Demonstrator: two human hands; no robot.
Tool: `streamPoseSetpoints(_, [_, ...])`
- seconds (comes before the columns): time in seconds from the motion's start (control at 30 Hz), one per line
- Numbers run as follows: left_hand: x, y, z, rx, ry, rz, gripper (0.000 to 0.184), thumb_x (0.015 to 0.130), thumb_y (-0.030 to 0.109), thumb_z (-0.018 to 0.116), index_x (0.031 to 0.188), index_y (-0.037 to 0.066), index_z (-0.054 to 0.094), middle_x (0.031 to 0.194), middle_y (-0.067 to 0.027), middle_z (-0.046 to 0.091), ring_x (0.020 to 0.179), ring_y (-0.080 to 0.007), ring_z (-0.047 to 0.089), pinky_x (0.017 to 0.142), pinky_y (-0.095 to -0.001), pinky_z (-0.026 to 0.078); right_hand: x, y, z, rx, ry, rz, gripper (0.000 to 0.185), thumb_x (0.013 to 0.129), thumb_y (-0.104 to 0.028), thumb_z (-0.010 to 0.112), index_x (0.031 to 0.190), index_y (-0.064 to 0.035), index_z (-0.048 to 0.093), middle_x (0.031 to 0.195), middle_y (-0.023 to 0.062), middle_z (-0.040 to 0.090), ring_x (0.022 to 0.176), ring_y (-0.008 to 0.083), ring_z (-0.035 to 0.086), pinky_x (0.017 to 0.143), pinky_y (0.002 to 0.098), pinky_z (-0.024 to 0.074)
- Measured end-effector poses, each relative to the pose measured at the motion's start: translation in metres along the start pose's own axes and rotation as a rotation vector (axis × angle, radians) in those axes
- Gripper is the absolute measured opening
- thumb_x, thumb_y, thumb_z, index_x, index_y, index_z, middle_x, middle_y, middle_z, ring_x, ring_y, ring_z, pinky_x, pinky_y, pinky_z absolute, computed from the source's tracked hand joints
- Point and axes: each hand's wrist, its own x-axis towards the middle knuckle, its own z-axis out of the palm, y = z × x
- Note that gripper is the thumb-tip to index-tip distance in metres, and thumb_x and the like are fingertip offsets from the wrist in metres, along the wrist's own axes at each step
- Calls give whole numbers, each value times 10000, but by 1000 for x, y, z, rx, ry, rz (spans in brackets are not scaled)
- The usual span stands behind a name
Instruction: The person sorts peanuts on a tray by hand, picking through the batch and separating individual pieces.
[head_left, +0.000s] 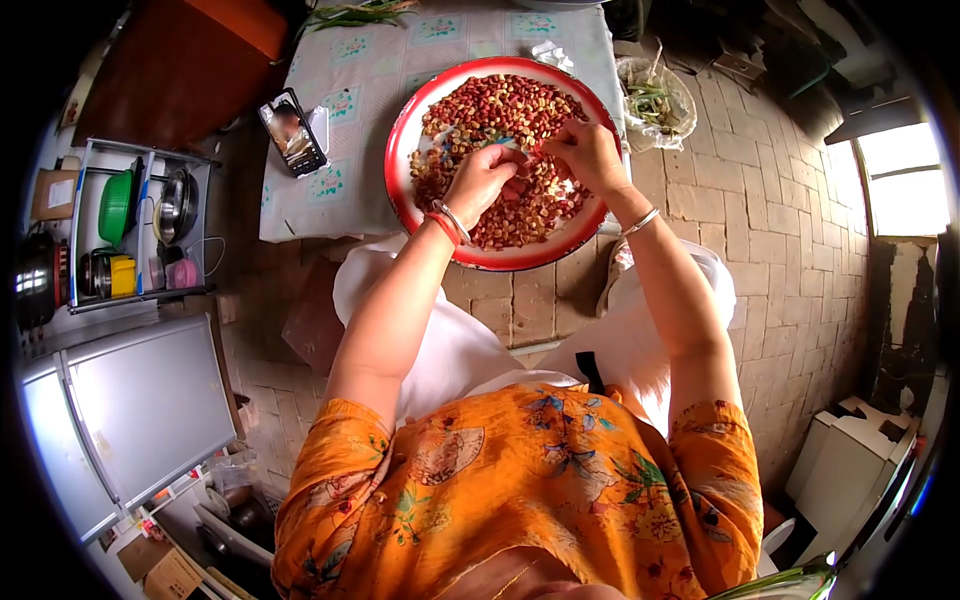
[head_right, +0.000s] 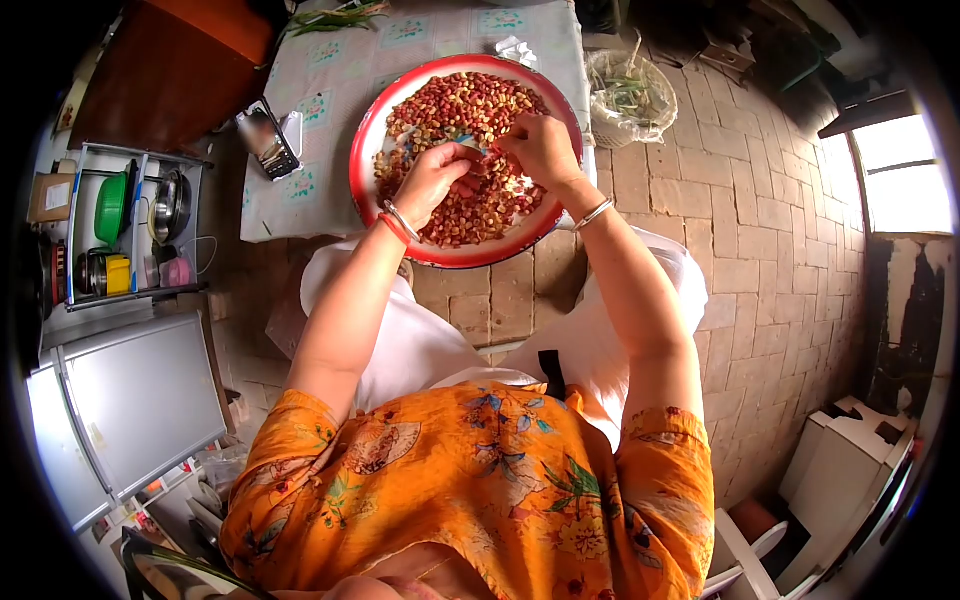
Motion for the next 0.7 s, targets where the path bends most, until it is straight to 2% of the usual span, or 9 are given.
streamPoseSetpoints(0.2, [3,-3,1,15,16,-12,181,945,60,499,1080,12,609,961,-48,665,802,-122,637,681,-265,536,11,11,14,-15,86,-131,152,798,-147,685,753,-3,665,615,109,659,541,190,644,542,339,502])
streamPoseSetpoints(0.23, [5,-6,-2,45,32,8,178,940,58,506,1074,9,614,956,-47,666,800,-120,638,684,-258,530,12,12,8,69,30,-6,137,800,-145,672,784,-9,679,619,112,660,560,198,652,565,339,511])
streamPoseSetpoints(0.3, [6,-8,-4,103,64,50,172,931,54,522,1061,3,623,948,-45,669,797,-116,640,690,-244,518,13,9,-9,54,16,-9,128,805,-134,639,805,-18,691,639,114,667,598,213,666,600,338,520])
streamPoseSetpoints(0.4, [2,-3,-1,596,109,241,159,915,54,549,1031,-13,635,928,-51,678,809,-129,642,710,-264,501,15,27,-26,-209,44,-154,121,788,-135,611,833,-81,710,753,133,686,723,300,670,693,389,526])
streamPoseSetpoints(0.47, [-5,4,10,710,130,381,180,876,29,569,1040,-6,635,954,-112,677,881,-247,655,811,-324,490,10,31,-32,-308,-30,-167,129,777,-139,610,841,-111,719,794,138,688,769,326,663,725,407,522])
streamPoseSetpoints(0.53, [-2,-1,13,866,105,636,242,810,6,568,1043,5,631,983,-173,644,880,-312,635,797,-385,498,2,33,-29,-404,-73,-158,120,774,-146,601,832,-123,703,826,132,686,794,317,663,722,418,520])
streamPoseSetpoints(0.57, [-6,2,19,953,81,681,315,767,-34,546,1069,12,626,1076,-160,601,987,-324,583,881,-406,488,-4,28,-25,-460,-80,-145,111,774,-150,602,828,-122,695,834,130,684,802,318,662,720,426,519])
streamPoseSetpoints(0.67, [-9,-1,26,1179,40,779,344,733,-53,539,1054,28,635,1103,-137,584,1045,-318,547,896,-393,491,-10,23,-12,-620,-83,-158,99,779,-156,609,852,-106,653,856,134,673,825,327,659,706,450,518])
streamPoseSetpoints(0.7, [-10,-2,26,1216,-8,738,303,708,-58,539,976,35,643,1088,-120,567,1097,-316,506,905,-394,487,-11,23,-8,-648,-66,-193,105,782,-155,608,864,-102,648,855,135,672,825,330,659,704,451,519])
